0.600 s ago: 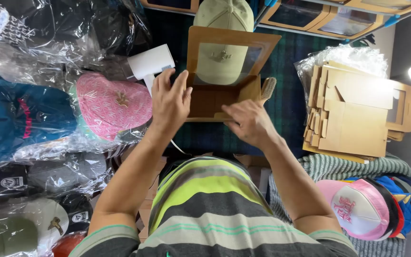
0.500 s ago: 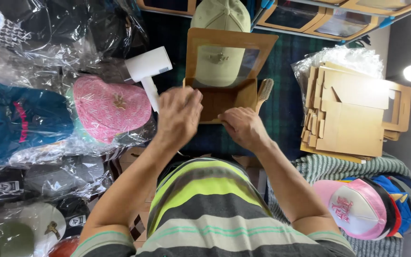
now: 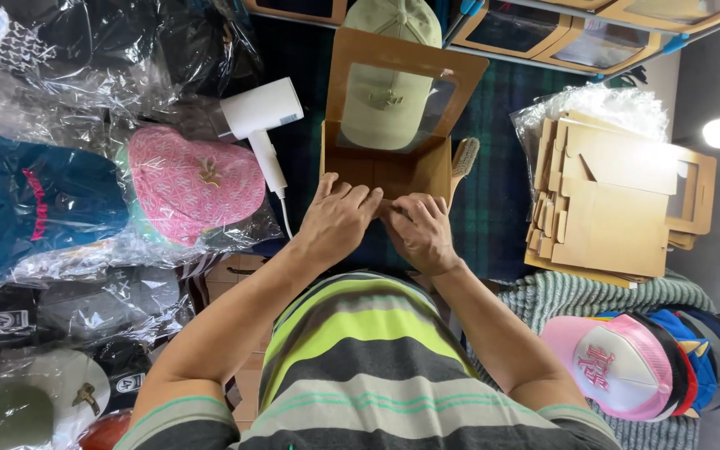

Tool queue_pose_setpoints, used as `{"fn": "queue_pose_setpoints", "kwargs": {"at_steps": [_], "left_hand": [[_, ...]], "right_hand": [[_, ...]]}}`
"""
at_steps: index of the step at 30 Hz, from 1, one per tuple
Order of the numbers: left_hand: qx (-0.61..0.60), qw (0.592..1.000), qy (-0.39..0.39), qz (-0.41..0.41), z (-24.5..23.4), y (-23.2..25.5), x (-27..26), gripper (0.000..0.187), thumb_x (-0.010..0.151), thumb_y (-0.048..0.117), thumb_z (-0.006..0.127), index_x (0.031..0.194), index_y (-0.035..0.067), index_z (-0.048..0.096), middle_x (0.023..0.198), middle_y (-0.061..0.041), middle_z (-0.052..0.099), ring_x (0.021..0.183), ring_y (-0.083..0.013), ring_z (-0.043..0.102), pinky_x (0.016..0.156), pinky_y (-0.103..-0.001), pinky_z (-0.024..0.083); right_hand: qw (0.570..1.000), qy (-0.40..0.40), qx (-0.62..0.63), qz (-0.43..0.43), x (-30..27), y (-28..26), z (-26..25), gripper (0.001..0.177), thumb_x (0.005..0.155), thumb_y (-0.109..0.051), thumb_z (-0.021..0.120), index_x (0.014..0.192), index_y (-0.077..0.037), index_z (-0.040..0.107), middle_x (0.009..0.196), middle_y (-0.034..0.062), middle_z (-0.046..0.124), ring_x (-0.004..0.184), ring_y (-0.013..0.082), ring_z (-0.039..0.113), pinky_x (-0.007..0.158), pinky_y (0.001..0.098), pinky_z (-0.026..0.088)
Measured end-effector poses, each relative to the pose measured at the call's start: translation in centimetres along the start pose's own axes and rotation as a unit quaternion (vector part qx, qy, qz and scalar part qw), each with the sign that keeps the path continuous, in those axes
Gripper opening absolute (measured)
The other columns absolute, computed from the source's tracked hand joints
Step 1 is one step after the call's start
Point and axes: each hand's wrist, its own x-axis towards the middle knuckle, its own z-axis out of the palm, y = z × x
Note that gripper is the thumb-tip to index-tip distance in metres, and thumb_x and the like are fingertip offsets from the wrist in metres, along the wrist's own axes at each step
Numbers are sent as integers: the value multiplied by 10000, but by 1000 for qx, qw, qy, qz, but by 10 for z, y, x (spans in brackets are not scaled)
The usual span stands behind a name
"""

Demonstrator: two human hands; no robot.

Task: The person packs various baseball caps into windowed cardboard boxes, using a brush and a hairdryer to prepare the items.

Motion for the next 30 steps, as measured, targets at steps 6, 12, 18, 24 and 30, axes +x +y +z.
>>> {"fn": "queue_pose_setpoints", "kwargs": {"at_steps": [6, 12, 18, 24, 30], "left_hand": [[29, 999, -35, 17, 15, -7, -15, 172, 948, 128, 578, 1059, 165, 704, 748, -40, 541, 706, -212, 606, 1025, -504, 350], [28, 997, 67, -27, -27, -2, 14, 190, 1003, 195, 595, 1138, 108, 695, 1018, -84, 594, 932, -252, 596, 958, -455, 409], [-143, 925, 44, -350, -5, -46, 2, 317, 1033, 219, 641, 1260, -1, 625, 998, -162, 602, 922, -357, 676, 763, -419, 540], [-441, 641, 105, -619, 36, -76, -35, 199, 996, 189, 668, 1155, 87, 729, 977, -104, 715, 907, -215, 713, 795, -343, 580], [-567, 510, 142, -630, 7, -55, -17, 207, 973, 172, 715, 1119, 27, 730, 936, -125, 703, 890, -213, 695, 798, -353, 601]], "right_hand": [[998, -37, 41, 41, 3, 4, -15, 81, 900, -52, 721, 918, -93, 787, 946, 88, 716, 891, 285, 689, 711, 347, 460], [994, 23, -26, 101, 9, 13, -29, 10, 925, -50, 755, 920, -51, 764, 896, 122, 642, 787, 342, 641, 666, 418, 492], [877, -28, 109, 466, 3, 60, -35, 304, 927, -146, 810, 1184, -17, 709, 973, 210, 731, 843, 371, 719, 644, 458, 544], [634, 132, 386, 657, -12, 62, -26, 140, 901, -84, 795, 998, -2, 736, 743, 57, 663, 633, 163, 663, 543, 264, 535], [484, 143, 541, 672, -18, 63, -37, 117, 926, -109, 769, 968, -16, 710, 845, 129, 646, 745, 270, 671, 580, 302, 503]]}}
